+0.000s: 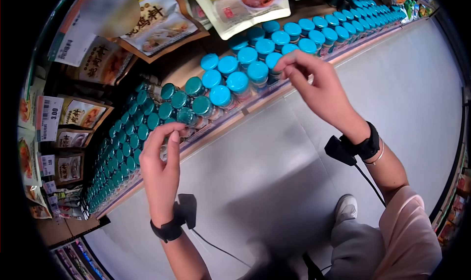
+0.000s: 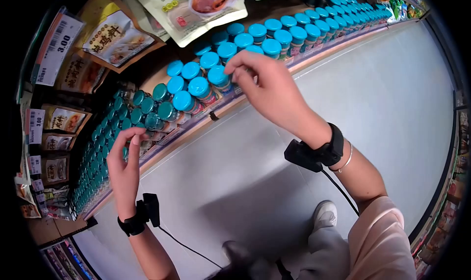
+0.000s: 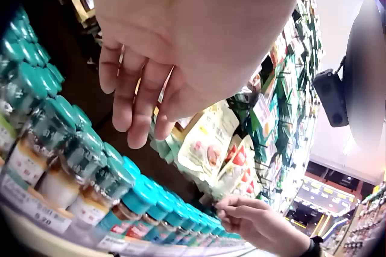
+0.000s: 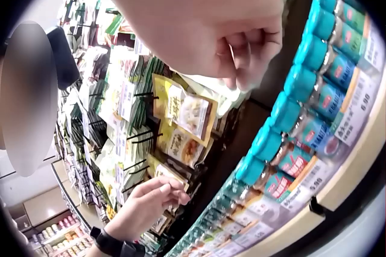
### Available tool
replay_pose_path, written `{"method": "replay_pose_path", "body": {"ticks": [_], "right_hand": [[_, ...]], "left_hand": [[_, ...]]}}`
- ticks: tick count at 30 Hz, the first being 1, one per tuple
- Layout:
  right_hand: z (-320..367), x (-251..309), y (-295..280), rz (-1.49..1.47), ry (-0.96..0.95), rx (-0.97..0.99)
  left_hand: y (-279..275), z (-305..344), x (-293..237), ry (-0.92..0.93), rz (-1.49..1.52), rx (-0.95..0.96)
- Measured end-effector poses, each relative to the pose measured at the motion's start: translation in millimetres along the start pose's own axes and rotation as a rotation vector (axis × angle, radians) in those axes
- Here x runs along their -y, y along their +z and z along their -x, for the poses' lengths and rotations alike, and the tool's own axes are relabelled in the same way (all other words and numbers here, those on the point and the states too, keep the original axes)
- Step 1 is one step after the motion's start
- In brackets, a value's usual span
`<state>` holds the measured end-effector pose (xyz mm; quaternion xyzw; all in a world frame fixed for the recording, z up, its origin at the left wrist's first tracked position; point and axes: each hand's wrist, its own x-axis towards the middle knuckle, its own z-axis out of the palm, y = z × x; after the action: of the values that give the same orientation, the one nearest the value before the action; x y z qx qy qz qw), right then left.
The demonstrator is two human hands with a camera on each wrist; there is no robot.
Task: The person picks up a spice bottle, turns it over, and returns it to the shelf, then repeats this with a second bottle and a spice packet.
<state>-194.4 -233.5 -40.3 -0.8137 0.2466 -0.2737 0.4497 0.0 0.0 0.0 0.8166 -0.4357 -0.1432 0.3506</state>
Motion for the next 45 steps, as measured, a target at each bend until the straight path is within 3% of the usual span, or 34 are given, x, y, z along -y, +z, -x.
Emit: {"method": "replay_pose_path", "body": {"ticks": [2, 3, 5, 9, 13, 16, 19, 24, 27, 31, 33, 35, 36, 38, 40, 41, 42, 43, 44, 45], "right_hand": [[-16, 22, -14, 0.006, -0.059, -0.099], [-28, 29, -27, 0.254, -0.066, -0.001], [-53, 30, -14, 0.433, -0.169, 0.042], [-75, 5, 19, 0.099, -0.140, 0.219], [-73, -17, 43, 0.187, -0.307, 0.195], [-81, -26, 51, 0.297, -0.402, 0.108], [-84, -24, 68, 0.386, -0.418, 0.038], [-89, -27, 96, 0.483, -0.399, 0.058], [-87, -26, 93, 0.413, -0.413, 0.072], [-83, -6, 46, 0.265, -0.471, 0.218], [-74, 24, -2, 0.559, -0.562, 0.522], [-45, 35, -40, 0.719, -0.674, 0.848], [-14, 13, -56, 0.636, -0.671, 0.981], [79, -22, -101, 0.803, -0.454, 1.592], [190, -43, -151, 0.696, 0.096, 2.248], [265, -55, -187, 0.478, 0.319, 2.387], [361, -73, -227, 0.027, 0.471, 2.338], [467, -75, -248, -0.258, 0.826, 2.272], [518, -56, -254, -0.309, 1.162, 2.184], [519, -44, -249, -0.239, 1.412, 2.066]], "left_hand": [[-13, -3, -21, -0.008, -0.004, -0.047], [14, -10, -1, 0.001, 0.111, -0.017], [-3, -32, 0, 0.106, -0.007, 0.005], [17, -73, 10, 0.062, 0.118, -0.018], [58, -103, 13, 0.251, 0.108, -0.184], [76, -92, 5, 0.167, 0.224, -0.258], [66, -73, 16, 0.234, 0.011, -0.276], [45, -56, 27, 0.098, 0.221, -0.342], [43, -49, 37, 0.131, 0.042, -0.269], [23, -30, 20, 0.187, -0.055, -0.170], [6, -5, 5, 0.193, -0.029, -0.084], [-4, 38, -4, 0.059, 0.090, 0.045], [-4, 62, -2, -0.002, 0.136, 0.165], [14, 132, 22, -0.184, 0.226, 0.398], [44, 240, 62, -0.414, 0.313, 0.654], [76, 351, 102, -0.472, 0.088, 0.690], [87, 402, 115, -0.621, 0.046, 0.792], [98, 452, 131, -0.817, 0.049, 0.886], [110, 484, 137, -1.009, 0.130, 0.931], [119, 504, 134, -1.200, 0.206, 0.947]]}}
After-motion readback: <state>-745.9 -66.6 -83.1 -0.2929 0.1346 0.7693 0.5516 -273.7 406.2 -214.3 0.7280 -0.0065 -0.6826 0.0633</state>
